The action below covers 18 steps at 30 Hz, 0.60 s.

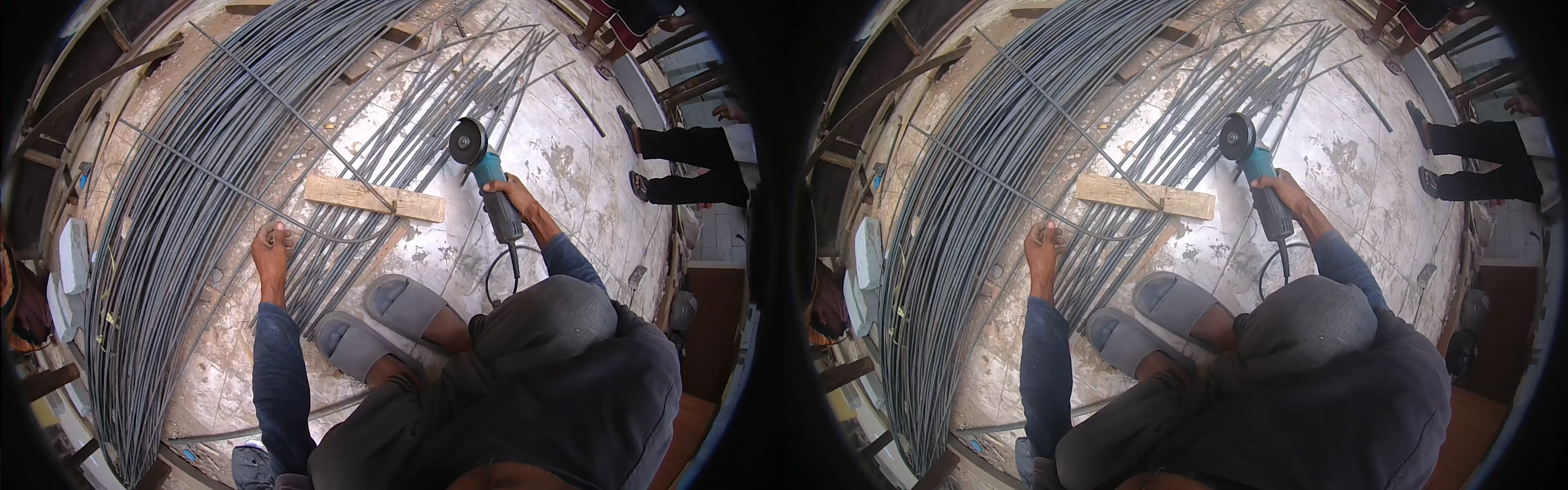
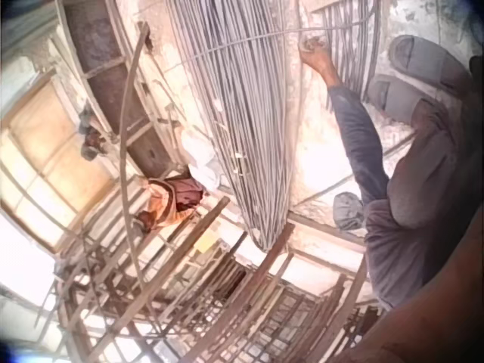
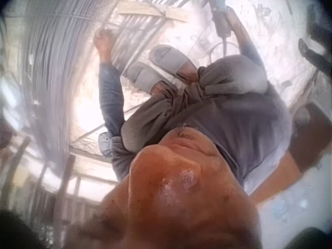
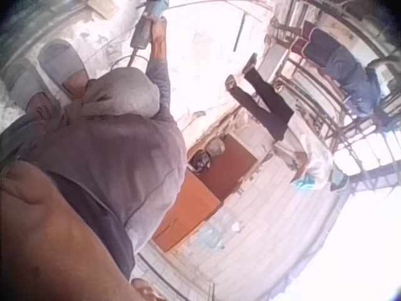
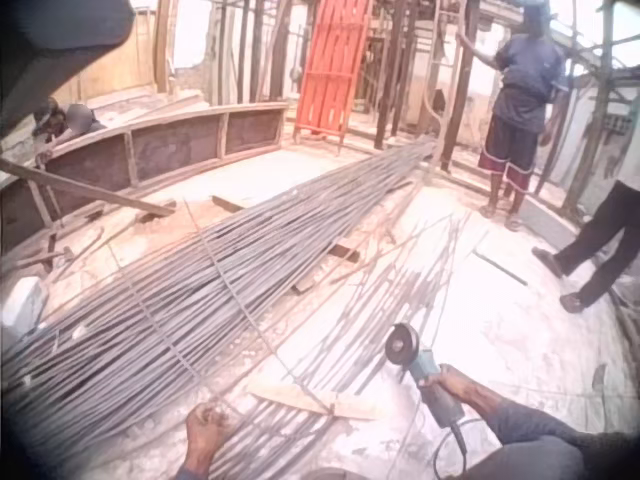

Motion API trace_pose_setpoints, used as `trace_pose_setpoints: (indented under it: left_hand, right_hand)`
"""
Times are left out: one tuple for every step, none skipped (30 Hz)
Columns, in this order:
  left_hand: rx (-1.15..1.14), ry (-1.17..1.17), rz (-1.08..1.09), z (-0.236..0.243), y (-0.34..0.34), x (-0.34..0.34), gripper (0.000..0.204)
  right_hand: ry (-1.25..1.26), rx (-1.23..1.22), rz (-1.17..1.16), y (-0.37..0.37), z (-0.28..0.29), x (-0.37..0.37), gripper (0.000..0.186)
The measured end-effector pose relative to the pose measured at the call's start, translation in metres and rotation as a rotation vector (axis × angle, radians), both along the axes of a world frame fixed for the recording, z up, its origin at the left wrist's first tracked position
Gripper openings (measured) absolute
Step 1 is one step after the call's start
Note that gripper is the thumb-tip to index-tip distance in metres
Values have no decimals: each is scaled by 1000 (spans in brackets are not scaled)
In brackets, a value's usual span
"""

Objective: The person uses an angle grinder to cut a bundle of metal rods into shorter pieces. They repeatedly position the rods on a wooden block, cut them, and then gather the cut pieces into a stack.

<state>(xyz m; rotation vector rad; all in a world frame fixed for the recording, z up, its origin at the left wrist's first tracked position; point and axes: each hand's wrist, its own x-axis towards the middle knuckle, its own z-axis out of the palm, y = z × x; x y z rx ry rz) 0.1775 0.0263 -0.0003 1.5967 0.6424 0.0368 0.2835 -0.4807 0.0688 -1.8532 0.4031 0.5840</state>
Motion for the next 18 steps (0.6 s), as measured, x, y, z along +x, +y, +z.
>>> trace_pose_setpoints:
  left_hand:
    - [32,-13,-2,0,2,-6,24]
    - [62,-26,-1,-1,3,-10,24]
    - [99,-26,-35,-2,2,-13,24]
    - [100,-9,-25,-2,2,-17,24]
    - [101,7,-14,-3,1,-20,24]
    - [101,22,-2,-3,1,-24,24]
    - [97,13,8,-4,2,-28,24]
    - [99,10,11,-6,3,-31,23]
    - [102,6,13,-7,5,-35,23]
    - [98,2,14,-8,4,-37,22]
    - [89,3,21,-9,4,-39,22]
    - [80,4,28,-9,5,-42,21]
    - [69,5,34,-9,4,-44,21]
    - [64,1,36,-10,4,-46,20]
    - [58,-2,38,-10,4,-48,20]
    - [60,-4,46,-8,5,-52,20]
    - [53,1,47,-6,5,-54,19]
    - [60,-1,49,-6,3,-56,19]
  right_hand:
    - [30,61,-16,-1,-3,2,63]
    - [58,121,-30,-1,-5,2,62]
    - [84,180,-43,-4,-6,3,61]
    - [105,226,-72,-6,-11,7,61]
    - [124,271,-99,-7,-15,10,61]
    - [143,316,-126,-8,-19,12,61]
    - [121,371,-162,-5,-17,12,62]
    - [117,416,-171,-4,-19,15,62]
    - [113,460,-180,-5,-22,19,61]
    - [107,498,-192,-7,-23,20,61]
    - [94,554,-233,-8,-26,20,61]
    - [81,610,-274,-8,-30,20,61]
    - [68,664,-316,-10,-35,20,61]
    - [38,741,-351,-16,-40,19,60]
    - [6,819,-385,-21,-47,17,58]
    - [-21,903,-414,-22,-51,17,57]
    - [-46,930,-502,-25,-55,15,53]
    - [-59,919,-524,-32,-55,12,53]
